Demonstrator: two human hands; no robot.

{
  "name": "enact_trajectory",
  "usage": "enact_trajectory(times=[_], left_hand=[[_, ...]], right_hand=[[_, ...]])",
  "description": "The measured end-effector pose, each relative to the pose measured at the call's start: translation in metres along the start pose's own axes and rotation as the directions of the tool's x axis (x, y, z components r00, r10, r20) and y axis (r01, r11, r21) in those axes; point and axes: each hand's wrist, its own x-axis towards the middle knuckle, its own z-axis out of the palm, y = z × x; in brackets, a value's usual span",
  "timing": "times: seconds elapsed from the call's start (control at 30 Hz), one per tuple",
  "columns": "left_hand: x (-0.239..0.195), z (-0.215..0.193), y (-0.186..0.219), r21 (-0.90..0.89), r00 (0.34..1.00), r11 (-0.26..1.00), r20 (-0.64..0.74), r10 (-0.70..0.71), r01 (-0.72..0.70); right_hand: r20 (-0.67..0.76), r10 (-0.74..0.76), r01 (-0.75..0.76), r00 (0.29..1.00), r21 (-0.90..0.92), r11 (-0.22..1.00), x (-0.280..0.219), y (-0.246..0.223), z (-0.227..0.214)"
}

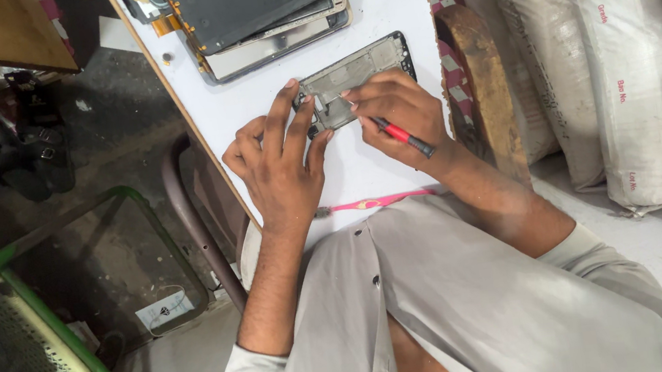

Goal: The person uses a red-handled screwdriver to remove and reinsert screws from the internal frame of a disassembled smartphone. They repeatedly adjust the device and handle small components on a white work surface.

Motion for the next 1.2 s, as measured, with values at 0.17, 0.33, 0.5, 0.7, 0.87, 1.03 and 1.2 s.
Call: enact_trajectory(times=[0.17, 0.33, 0.5, 0.7, 0.87, 1.03, 1.2], left_hand=[[-0.001, 0.0009, -0.0014, 0.002, 1.0, 1.0, 0.001, 0.011, -0.011], [-0.002, 0.0032, -0.0027, 0.011, 1.0, 1.0, 0.007, 0.006, -0.006], [-0.0015, 0.0035, -0.0025, 0.027, 1.0, 1.0, 0.018, 0.004, -0.004], [-0.0032, 0.006, -0.0044, 0.037, 1.0, 0.999, 0.015, 0.018, -0.018], [-0.0033, 0.007, -0.0046, 0.026, 1.0, 1.0, 0.002, 0.014, -0.014], [-0.0052, 0.0079, -0.005, 0.016, 1.0, 1.0, -0.007, 0.018, -0.018], [-0.0064, 0.0093, -0.0059, 0.02, 1.0, 1.0, -0.012, 0.021, -0.02]], right_hand=[[0.037, -0.098, 0.096, 0.995, 0.046, 0.994, -0.0005, 0.0026, -0.0001], [0.009, -0.066, 0.066, 0.998, 0.02, 0.998, 0.0005, 0.001, 0.0015], [-0.006, -0.068, 0.068, 0.998, -0.007, 0.998, 0.0021, -0.0004, 0.0011], [0.015, -0.079, 0.079, 0.997, 0.006, 0.997, -0.0011, 0.0005, 0.0001], [0.03, -0.108, 0.109, 0.994, -0.007, 0.994, -0.0012, 0.003, 0.0001], [0.001, -0.085, 0.085, 0.996, -0.012, 0.996, -0.0023, 0.0052, 0.0025], [-0.004, -0.09, 0.09, 0.996, -0.029, 0.996, -0.0044, 0.0058, 0.0036]])
